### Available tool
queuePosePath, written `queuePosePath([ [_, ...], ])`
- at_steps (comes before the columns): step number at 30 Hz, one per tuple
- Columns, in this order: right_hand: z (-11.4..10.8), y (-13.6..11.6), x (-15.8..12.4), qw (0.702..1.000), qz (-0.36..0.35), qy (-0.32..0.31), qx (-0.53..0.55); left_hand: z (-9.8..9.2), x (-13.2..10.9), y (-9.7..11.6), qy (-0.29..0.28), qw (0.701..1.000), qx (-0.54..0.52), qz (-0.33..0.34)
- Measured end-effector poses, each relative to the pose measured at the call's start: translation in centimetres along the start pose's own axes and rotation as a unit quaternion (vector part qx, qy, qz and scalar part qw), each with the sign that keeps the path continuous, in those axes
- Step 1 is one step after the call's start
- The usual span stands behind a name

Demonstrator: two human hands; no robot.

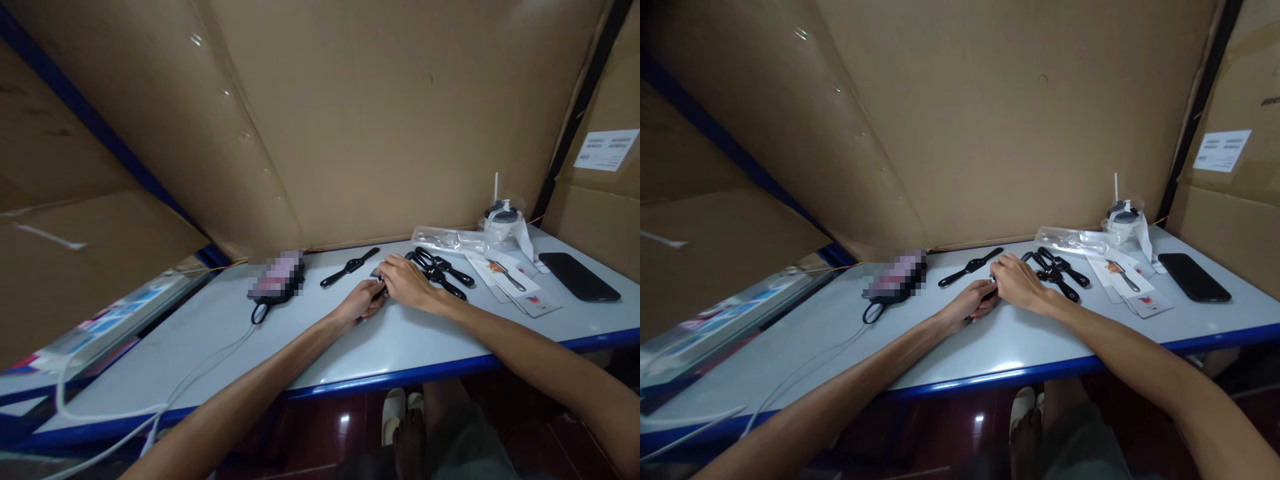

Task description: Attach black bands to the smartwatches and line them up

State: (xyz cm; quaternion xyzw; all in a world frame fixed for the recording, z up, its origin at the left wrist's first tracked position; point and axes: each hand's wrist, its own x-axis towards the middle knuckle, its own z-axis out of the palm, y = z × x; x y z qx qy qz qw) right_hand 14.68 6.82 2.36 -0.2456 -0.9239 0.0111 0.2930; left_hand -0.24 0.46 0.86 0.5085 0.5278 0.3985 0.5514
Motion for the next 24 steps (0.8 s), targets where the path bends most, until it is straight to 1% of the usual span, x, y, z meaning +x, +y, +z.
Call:
queuePosePath([
  [4, -1.4, 0.4, -0.2, 0.996, -0.071, -0.056, -0.021, -0.1, 0.0, -0.1, 0.006, 1.000, -0.006, -0.005],
  [6, -1.9, 0.6, -0.2, 0.993, -0.093, -0.070, -0.032, -0.1, -0.1, -0.1, 0.006, 1.000, -0.008, -0.005],
  [9, -2.3, 1.1, -0.2, 0.992, -0.106, -0.063, -0.033, -0.1, -0.2, 0.0, 0.007, 1.000, -0.008, -0.006],
  [12, -2.4, 1.5, -0.3, 0.993, -0.102, -0.051, -0.029, 0.0, -0.3, 0.1, 0.007, 1.000, -0.007, -0.008],
  [15, -2.4, 1.5, -0.3, 0.995, -0.087, -0.046, -0.024, 0.0, -0.2, 0.0, 0.008, 1.000, -0.001, -0.008],
  [19, -2.0, 0.8, -0.3, 0.997, -0.056, -0.053, 0.002, 0.2, -0.2, 0.0, 0.018, 1.000, 0.011, -0.004],
  [21, -1.6, 0.3, -0.3, 0.999, -0.016, -0.037, 0.031, 0.3, -0.3, 0.0, 0.025, 1.000, 0.015, 0.001],
  [24, -1.0, -0.1, -0.1, 0.990, 0.081, -0.010, 0.117, 0.3, -0.2, -0.1, 0.029, 0.999, 0.022, 0.006],
])
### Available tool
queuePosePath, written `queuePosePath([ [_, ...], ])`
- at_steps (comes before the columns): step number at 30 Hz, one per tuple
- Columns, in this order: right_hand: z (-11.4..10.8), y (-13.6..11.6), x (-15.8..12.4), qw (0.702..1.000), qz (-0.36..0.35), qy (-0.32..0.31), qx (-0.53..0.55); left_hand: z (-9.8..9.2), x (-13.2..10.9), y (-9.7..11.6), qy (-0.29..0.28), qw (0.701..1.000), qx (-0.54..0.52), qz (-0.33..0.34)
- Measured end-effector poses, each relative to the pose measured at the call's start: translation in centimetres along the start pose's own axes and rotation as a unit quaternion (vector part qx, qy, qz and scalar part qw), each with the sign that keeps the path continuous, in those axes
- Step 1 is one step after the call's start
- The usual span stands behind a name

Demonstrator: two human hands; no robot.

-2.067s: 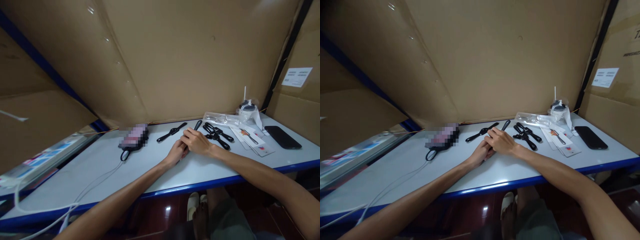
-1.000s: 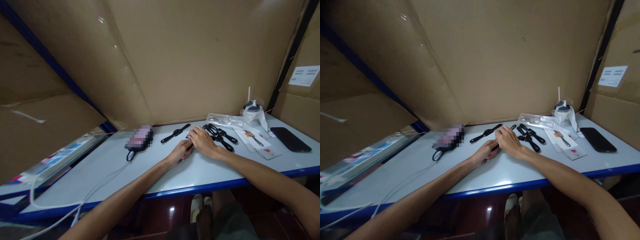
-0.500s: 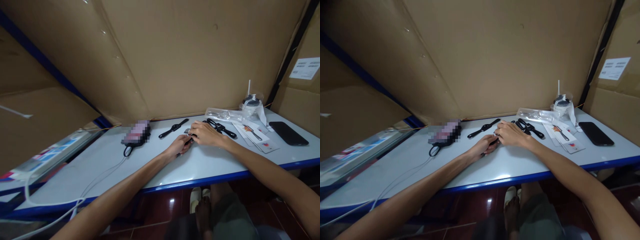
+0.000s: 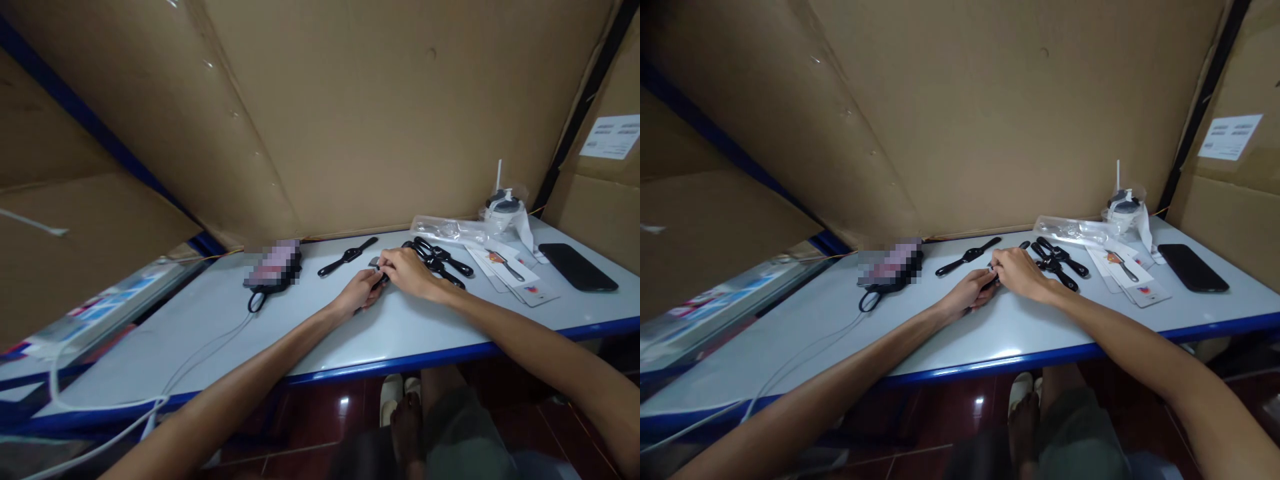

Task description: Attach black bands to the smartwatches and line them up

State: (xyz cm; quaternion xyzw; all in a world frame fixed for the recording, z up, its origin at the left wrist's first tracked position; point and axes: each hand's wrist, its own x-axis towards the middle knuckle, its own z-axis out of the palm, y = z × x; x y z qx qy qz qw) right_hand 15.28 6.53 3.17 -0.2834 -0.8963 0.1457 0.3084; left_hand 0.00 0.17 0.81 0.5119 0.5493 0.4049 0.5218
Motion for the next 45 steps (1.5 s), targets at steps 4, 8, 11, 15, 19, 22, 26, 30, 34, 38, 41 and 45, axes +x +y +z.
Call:
queuePosePath([
  [4, 0.1, 0.4, 0.3, 0.990, 0.081, 0.011, 0.112, 0.0, 0.0, 0.0, 0.002, 1.000, 0.014, -0.010],
  [8, 0.0, 1.0, 0.6, 0.976, 0.126, 0.003, 0.179, 0.2, 0.0, 0.0, 0.001, 0.999, 0.030, -0.011],
  [11, 0.2, 1.2, 0.7, 0.969, 0.153, 0.000, 0.196, 0.5, -0.1, 0.0, 0.005, 0.999, 0.043, -0.004],
  [15, 0.7, 1.0, 0.6, 0.981, 0.127, 0.027, 0.141, 0.5, -0.2, 0.1, 0.010, 0.999, 0.046, 0.005],
  [19, 1.1, 0.8, 0.5, 0.993, 0.076, 0.044, 0.073, 0.4, -0.2, -0.1, 0.016, 0.998, 0.051, 0.017],
  [22, 0.8, 0.9, 0.4, 0.996, 0.059, 0.025, 0.060, 0.4, 0.0, -0.3, 0.027, 0.998, 0.055, 0.024],
  [26, -0.1, 0.7, 0.0, 1.000, -0.021, 0.013, -0.002, 0.5, 0.0, -0.2, 0.030, 0.999, 0.035, 0.020],
  [30, -0.2, 0.3, -0.3, 0.998, -0.062, 0.028, -0.015, 0.6, -0.3, 0.0, 0.022, 0.999, 0.024, 0.021],
  [34, 0.1, 0.1, -0.2, 0.999, -0.008, 0.038, 0.021, 0.6, -0.6, 0.2, 0.015, 0.999, 0.029, 0.032],
  [38, 0.1, 0.2, -0.1, 0.998, 0.037, 0.027, 0.033, 0.5, -0.6, 0.2, -0.002, 0.999, 0.021, 0.035],
  [41, 0.2, 0.1, -0.3, 0.999, 0.029, 0.025, -0.003, 0.4, -0.5, -0.1, 0.003, 0.999, 0.018, 0.043],
  [45, 0.3, 0.0, -0.6, 0.999, -0.024, 0.014, -0.030, 0.4, -0.4, -0.3, 0.013, 0.998, 0.016, 0.052],
])
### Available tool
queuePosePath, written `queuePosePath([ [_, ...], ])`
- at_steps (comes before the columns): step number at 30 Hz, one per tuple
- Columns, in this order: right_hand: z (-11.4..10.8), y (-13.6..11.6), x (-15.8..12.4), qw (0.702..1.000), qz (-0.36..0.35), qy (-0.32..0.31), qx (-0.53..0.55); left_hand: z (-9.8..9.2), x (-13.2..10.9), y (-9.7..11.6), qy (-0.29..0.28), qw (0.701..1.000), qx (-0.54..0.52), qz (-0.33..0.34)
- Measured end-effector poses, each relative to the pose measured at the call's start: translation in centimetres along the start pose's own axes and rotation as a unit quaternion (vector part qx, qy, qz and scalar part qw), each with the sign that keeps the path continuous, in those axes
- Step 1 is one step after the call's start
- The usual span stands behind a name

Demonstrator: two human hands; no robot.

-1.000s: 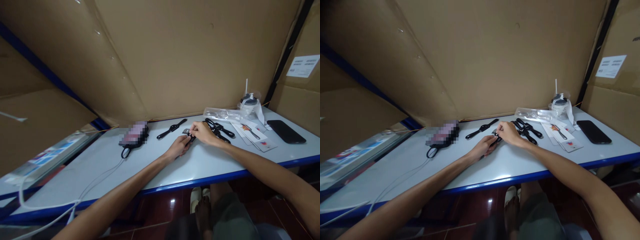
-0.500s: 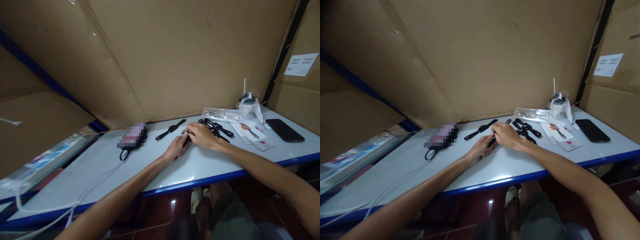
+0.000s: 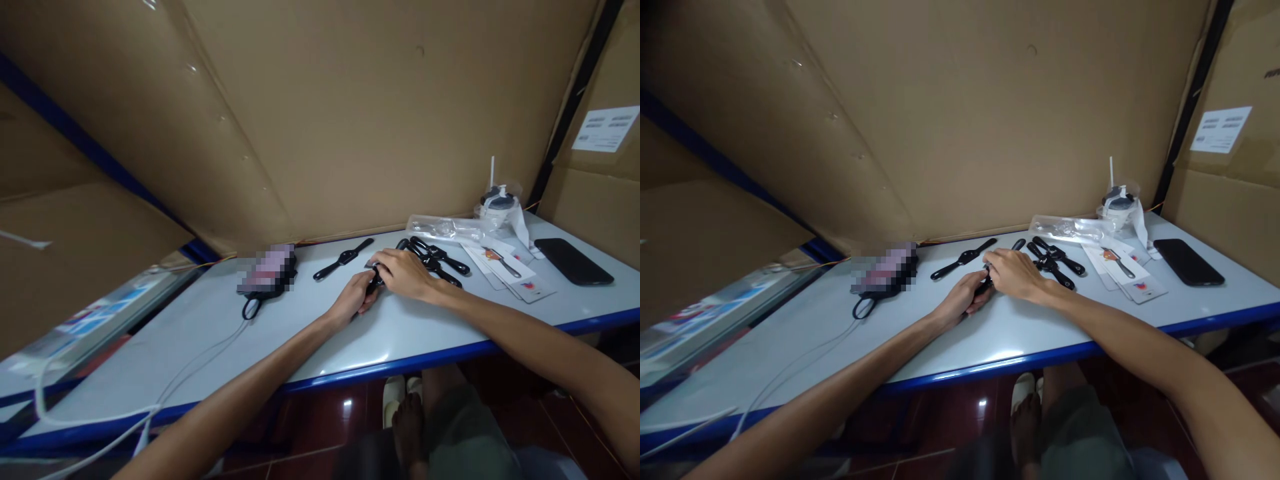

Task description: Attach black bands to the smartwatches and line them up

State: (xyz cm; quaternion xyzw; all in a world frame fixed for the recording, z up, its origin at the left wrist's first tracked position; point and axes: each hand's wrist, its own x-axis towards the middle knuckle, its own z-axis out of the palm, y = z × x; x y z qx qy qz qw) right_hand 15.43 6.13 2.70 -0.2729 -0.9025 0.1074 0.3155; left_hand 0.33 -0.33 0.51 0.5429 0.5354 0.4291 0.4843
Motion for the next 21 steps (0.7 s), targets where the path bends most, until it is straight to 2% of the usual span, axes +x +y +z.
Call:
queuePosePath([
  [6, -0.4, 0.6, 0.3, 1.000, 0.009, 0.006, -0.003, -0.1, 0.1, -0.2, -0.003, 1.000, -0.003, 0.002],
  [12, -0.8, 1.0, 0.3, 0.997, -0.038, -0.003, -0.071, -0.2, 0.1, -0.3, -0.005, 1.000, -0.002, -0.001],
  [17, -2.0, 0.8, 0.2, 0.987, -0.075, -0.034, -0.135, 0.0, 0.0, 0.0, -0.007, 1.000, 0.000, -0.003],
  [21, -2.7, 1.0, 0.0, 0.985, -0.089, -0.065, -0.136, -0.1, -0.2, 0.2, -0.008, 1.000, -0.004, -0.011],
])
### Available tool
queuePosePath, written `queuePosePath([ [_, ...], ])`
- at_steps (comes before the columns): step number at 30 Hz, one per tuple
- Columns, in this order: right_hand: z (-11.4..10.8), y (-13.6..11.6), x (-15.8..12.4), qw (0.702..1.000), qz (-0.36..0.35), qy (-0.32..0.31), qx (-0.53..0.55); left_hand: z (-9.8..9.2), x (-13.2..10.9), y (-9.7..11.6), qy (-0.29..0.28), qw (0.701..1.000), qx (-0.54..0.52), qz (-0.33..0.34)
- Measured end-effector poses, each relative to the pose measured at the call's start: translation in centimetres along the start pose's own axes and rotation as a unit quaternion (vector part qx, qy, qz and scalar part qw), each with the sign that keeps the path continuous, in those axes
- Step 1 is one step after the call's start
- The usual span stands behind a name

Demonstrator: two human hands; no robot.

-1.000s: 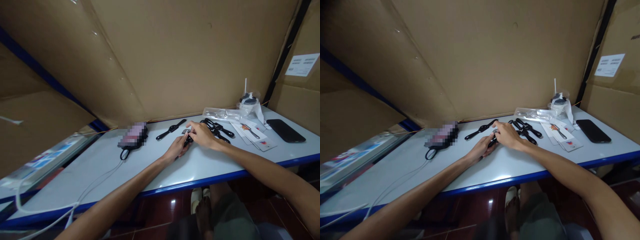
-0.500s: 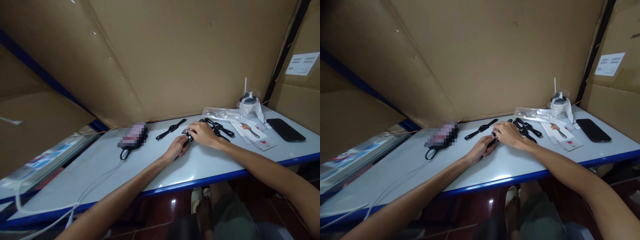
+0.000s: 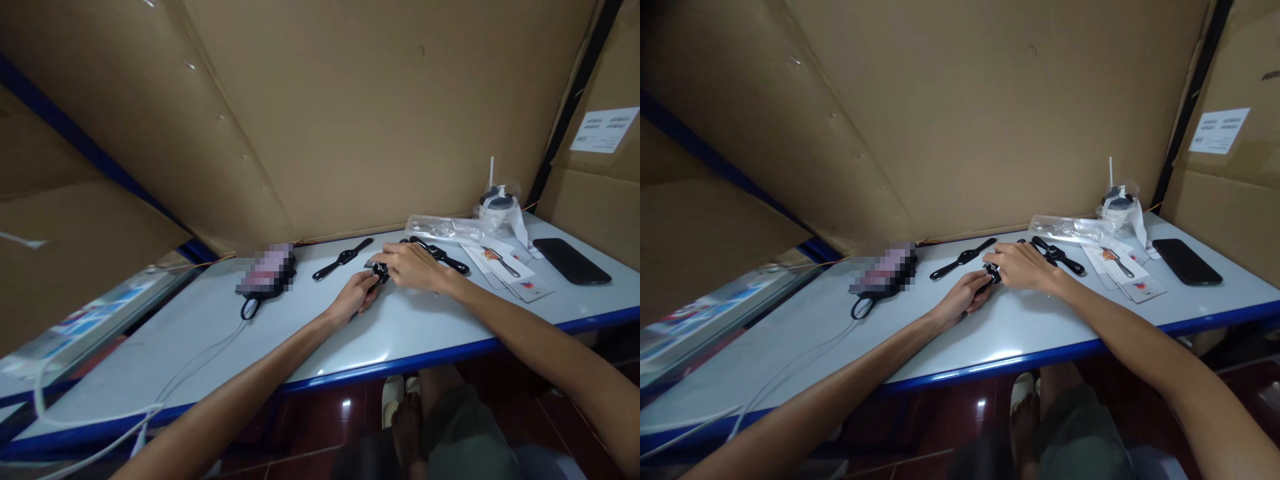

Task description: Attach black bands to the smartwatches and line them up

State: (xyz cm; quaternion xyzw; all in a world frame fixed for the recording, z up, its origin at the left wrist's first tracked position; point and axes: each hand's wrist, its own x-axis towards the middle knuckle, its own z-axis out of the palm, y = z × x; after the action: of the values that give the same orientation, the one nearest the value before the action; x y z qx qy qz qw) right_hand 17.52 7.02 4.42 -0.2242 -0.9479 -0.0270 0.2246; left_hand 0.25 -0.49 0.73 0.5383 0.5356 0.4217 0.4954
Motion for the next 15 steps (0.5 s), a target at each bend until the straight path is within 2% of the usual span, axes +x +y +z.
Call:
queuePosePath([
  [7, 0.0, 0.6, 0.0, 0.999, -0.012, -0.001, 0.038, 0.0, -0.1, 0.3, -0.014, 1.000, -0.004, -0.003],
  [15, 0.9, -0.3, 0.3, 0.998, 0.042, 0.023, 0.049, -0.1, 0.1, 0.0, -0.017, 1.000, 0.004, 0.000],
])
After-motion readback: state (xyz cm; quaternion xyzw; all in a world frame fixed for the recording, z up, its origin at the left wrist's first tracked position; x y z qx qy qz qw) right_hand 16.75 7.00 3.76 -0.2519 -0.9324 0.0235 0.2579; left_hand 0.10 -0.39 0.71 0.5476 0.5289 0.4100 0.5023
